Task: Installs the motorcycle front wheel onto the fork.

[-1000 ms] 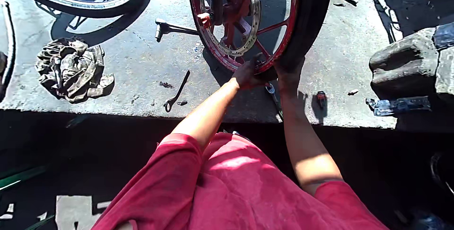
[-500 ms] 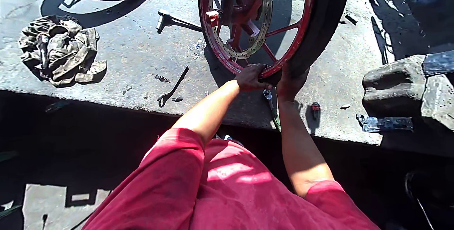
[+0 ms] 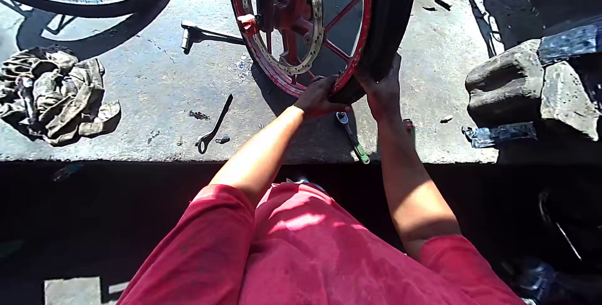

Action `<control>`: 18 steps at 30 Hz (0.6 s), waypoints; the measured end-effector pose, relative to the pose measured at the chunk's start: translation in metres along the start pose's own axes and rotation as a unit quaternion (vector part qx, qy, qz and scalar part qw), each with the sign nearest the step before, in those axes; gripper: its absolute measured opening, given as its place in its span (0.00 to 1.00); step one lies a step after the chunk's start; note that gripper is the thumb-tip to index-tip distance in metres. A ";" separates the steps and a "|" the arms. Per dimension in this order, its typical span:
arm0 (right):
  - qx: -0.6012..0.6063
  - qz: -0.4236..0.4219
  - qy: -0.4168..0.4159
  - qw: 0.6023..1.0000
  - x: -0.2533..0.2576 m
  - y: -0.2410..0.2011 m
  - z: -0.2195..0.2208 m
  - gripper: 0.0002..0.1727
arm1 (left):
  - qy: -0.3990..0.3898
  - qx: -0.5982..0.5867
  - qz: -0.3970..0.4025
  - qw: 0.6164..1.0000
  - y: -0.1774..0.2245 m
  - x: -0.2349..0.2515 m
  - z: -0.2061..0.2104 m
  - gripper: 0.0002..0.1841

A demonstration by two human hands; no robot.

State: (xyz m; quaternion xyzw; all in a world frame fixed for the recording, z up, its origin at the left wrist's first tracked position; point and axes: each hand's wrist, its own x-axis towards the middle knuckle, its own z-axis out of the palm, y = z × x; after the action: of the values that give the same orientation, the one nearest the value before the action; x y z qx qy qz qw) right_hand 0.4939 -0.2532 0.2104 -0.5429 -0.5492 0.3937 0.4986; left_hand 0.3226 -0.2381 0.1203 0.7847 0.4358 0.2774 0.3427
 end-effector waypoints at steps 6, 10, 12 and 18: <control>-0.087 0.004 0.026 0.996 -0.016 0.030 0.001 0.44 | 0.049 -0.003 -0.035 0.998 0.000 -0.002 0.010 0.47; 0.088 -0.006 -0.068 0.994 -0.004 0.043 -0.013 0.46 | 0.081 -0.058 -0.122 0.988 0.025 -0.003 0.011 0.62; 0.106 0.016 -0.087 0.990 -0.004 0.043 -0.014 0.44 | 0.131 -0.078 -0.130 0.980 0.034 -0.001 0.017 0.67; 0.074 0.046 -0.108 0.990 -0.004 0.042 -0.016 0.46 | 0.150 -0.093 -0.136 0.975 0.044 -0.005 0.018 0.56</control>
State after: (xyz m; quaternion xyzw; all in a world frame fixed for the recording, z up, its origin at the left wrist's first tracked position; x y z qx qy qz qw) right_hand 0.5182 -0.2551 0.1717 -0.4836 -0.5433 0.5122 0.4567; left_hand 0.3551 -0.2645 0.1425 0.6326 0.5571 0.3815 0.3793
